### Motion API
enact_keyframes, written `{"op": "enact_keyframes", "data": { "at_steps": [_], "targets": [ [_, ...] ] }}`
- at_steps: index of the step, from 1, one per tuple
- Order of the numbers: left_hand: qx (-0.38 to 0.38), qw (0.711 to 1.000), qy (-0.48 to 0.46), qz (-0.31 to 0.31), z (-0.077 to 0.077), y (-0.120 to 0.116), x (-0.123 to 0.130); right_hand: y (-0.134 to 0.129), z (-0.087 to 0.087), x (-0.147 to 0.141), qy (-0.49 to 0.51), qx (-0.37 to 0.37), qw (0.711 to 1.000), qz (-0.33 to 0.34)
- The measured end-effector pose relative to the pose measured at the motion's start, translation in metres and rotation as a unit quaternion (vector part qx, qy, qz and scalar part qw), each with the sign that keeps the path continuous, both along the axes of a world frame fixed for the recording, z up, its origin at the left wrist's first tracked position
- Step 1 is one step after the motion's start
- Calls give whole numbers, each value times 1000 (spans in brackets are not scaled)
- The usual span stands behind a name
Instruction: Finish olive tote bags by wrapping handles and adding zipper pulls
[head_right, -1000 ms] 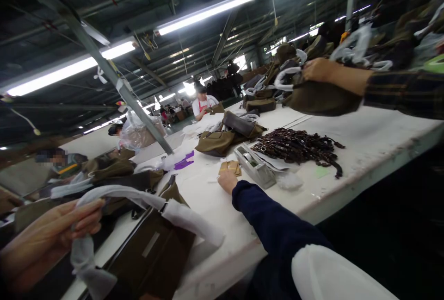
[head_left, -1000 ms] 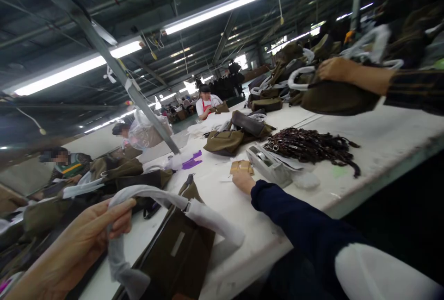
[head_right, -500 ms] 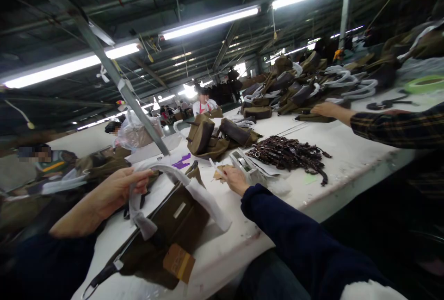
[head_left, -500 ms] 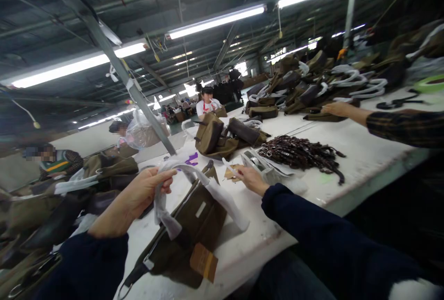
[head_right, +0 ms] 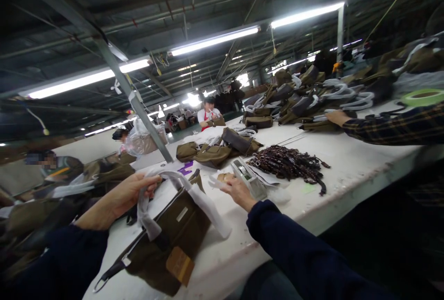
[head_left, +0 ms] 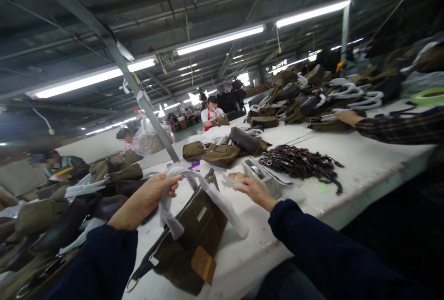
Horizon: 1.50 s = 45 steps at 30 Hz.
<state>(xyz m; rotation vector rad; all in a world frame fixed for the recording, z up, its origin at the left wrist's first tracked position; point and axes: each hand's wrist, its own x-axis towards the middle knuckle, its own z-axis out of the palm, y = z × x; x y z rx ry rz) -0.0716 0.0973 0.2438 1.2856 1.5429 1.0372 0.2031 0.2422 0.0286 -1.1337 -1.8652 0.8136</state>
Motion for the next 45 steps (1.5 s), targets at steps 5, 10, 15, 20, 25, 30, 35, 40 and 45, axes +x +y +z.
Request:
{"op": "enact_keyframes", "data": {
  "at_steps": [5, 10, 15, 20, 25, 30, 35, 40, 45],
  "targets": [
    [6, 1000, 3, -4, 0, -2, 3, -2, -12, 10, -125, 14, 992, -31],
    [10, 1000, -3, -12, 1, -5, 6, -1, -19, 12, -150, 8, 988, -33],
    [14, 1000, 0, -26, -1, -5, 2, -10, -16, 14, -138, 40, 988, -58],
    [21, 999, 3, -31, 3, -8, 3, -31, 20, 9, 70, 1, 992, -107],
    [34, 998, -51, -14, 6, -9, 1, -87, 79, -17, 384, -99, 916, 64],
    [29, 996, -81, 23, 3, -7, -8, -131, 98, -63, 372, -192, 891, 176],
    [6, 997, -68, 39, 3, -15, -8, -123, 97, -107, 398, -226, 876, 151],
    [-31, 998, -55, 20, 3, -18, -8, -117, 114, -125, 439, -219, 846, 208],
    [49, 996, 7, 69, -6, -12, -13, -119, 122, -118, 411, -219, 853, 235]
  ]
}}
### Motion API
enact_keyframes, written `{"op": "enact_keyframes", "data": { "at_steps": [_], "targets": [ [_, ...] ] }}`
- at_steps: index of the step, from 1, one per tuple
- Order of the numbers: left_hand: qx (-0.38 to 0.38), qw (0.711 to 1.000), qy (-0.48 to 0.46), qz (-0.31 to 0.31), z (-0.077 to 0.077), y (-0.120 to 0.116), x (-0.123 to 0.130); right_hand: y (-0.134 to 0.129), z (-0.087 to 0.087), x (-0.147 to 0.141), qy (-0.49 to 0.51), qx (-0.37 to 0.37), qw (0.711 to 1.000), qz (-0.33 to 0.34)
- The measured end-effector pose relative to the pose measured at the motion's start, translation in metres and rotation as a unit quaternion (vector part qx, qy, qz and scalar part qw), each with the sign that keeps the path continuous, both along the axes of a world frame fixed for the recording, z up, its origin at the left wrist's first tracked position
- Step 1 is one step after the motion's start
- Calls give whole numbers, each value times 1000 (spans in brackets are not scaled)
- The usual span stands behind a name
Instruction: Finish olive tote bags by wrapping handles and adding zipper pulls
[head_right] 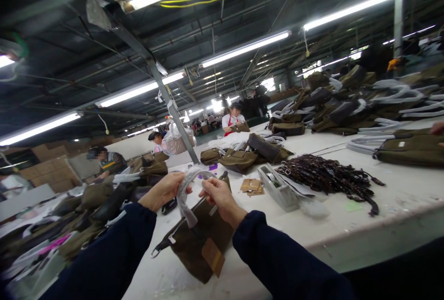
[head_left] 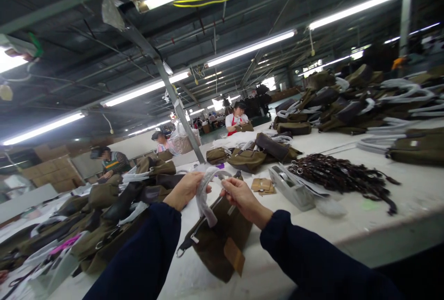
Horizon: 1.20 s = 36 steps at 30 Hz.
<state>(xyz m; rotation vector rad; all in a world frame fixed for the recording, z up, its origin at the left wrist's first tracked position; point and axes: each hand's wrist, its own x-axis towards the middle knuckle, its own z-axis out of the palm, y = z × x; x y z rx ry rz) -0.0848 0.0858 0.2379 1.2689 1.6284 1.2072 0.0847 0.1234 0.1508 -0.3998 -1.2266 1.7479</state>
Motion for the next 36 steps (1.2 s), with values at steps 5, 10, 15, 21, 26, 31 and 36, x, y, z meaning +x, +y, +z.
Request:
{"op": "enact_keyframes", "data": {
  "at_steps": [5, 10, 15, 21, 26, 31, 36],
  "targets": [
    [137, 986, 70, 64, 3, 3, -5, 6, 8, 20, -65, 70, 995, -16],
    [208, 967, 135, 60, 23, -1, 9, 9, 33, 18, -58, 144, 981, -115],
    [181, 982, 49, 13, 24, -12, 34, 5, 51, 4, 66, 113, 987, -89],
    [156, 985, -51, -49, 16, -21, 38, 0, 45, 13, 170, 82, 981, 53],
    [159, 982, -33, -97, 15, -25, 42, 0, 40, 23, 98, 123, 987, 16],
    [170, 981, 20, -91, 15, -27, 47, -4, 49, 31, 11, 159, 987, -34],
    [172, 981, 47, -76, 17, -29, 53, -8, 53, 33, -31, 163, 982, -89]
  ]
}}
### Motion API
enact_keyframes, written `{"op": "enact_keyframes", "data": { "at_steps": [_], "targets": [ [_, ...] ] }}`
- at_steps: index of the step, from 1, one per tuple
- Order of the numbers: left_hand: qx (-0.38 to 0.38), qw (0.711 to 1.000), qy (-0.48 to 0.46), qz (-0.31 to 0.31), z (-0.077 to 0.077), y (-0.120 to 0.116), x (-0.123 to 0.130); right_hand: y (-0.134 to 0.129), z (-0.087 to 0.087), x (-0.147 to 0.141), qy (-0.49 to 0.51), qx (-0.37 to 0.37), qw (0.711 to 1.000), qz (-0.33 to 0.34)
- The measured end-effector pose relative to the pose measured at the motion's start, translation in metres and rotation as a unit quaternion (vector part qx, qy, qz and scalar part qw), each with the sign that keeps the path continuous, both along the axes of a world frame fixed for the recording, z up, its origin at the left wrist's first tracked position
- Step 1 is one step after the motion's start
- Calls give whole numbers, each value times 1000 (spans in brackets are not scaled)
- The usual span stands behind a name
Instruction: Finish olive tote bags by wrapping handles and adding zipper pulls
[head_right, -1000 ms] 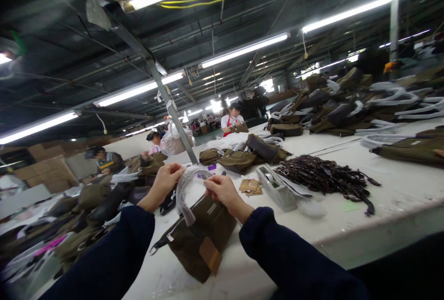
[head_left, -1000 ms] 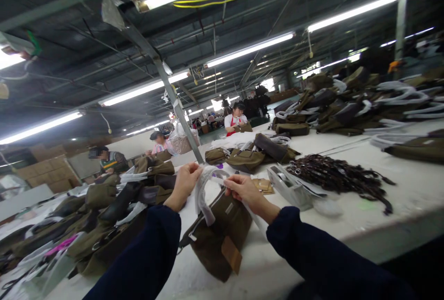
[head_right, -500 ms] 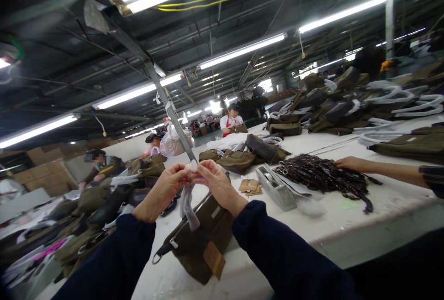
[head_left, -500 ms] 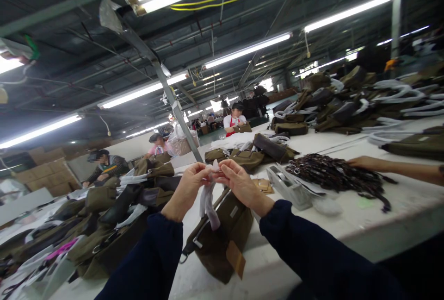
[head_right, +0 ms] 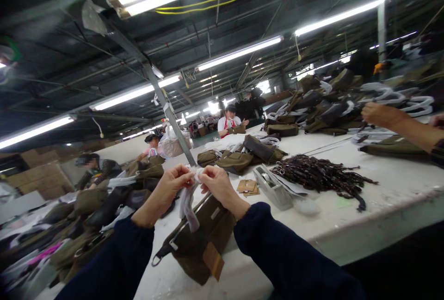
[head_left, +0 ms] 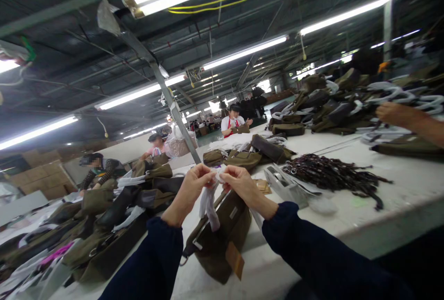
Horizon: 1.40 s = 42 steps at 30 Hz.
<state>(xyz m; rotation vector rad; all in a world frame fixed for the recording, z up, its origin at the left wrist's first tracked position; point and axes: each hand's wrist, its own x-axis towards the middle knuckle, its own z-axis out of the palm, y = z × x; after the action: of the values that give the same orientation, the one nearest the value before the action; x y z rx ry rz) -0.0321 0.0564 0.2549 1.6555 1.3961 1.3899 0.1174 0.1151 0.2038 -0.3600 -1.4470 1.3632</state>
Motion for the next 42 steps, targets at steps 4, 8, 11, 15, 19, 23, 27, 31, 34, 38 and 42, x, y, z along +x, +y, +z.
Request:
{"op": "enact_keyframes", "data": {
  "at_steps": [4, 8, 11, 15, 19, 23, 27, 31, 34, 38, 42],
  "targets": [
    [8, 1000, 17, 2, 3, -2, 5, -2, 0, -1, -9, -5, 1000, -27],
    [10, 1000, 18, -12, 5, -4, 7, -4, 4, -4, -7, 5, 999, -32],
    [-6, 999, -30, -37, 4, -4, 3, -3, 5, -7, 1, 9, 1000, 2],
    [-5, 997, -54, -55, 3, -4, 0, -1, 0, -11, 11, -6, 1000, 25],
    [27, 999, -31, -17, 7, -5, 6, -5, -3, -14, 55, -24, 998, -13],
    [53, 998, -19, 9, 12, -5, 13, -12, 0, -20, 25, 9, 999, -17],
    [74, 996, -37, 18, 14, -2, 10, -11, -2, -27, 65, -35, 997, 5],
    [85, 994, -61, 24, 21, -2, 0, -2, -16, -30, 59, -36, 997, -42],
    [94, 994, -52, 28, 30, -5, -4, 3, -25, -26, -21, -2, 997, -76],
    [92, 995, 27, 23, 36, -8, 1, -1, -9, -13, -157, 157, 949, -225],
    [90, 994, 56, -2, 37, -9, 10, -8, 21, -12, -338, 291, 844, -299]
  ]
}}
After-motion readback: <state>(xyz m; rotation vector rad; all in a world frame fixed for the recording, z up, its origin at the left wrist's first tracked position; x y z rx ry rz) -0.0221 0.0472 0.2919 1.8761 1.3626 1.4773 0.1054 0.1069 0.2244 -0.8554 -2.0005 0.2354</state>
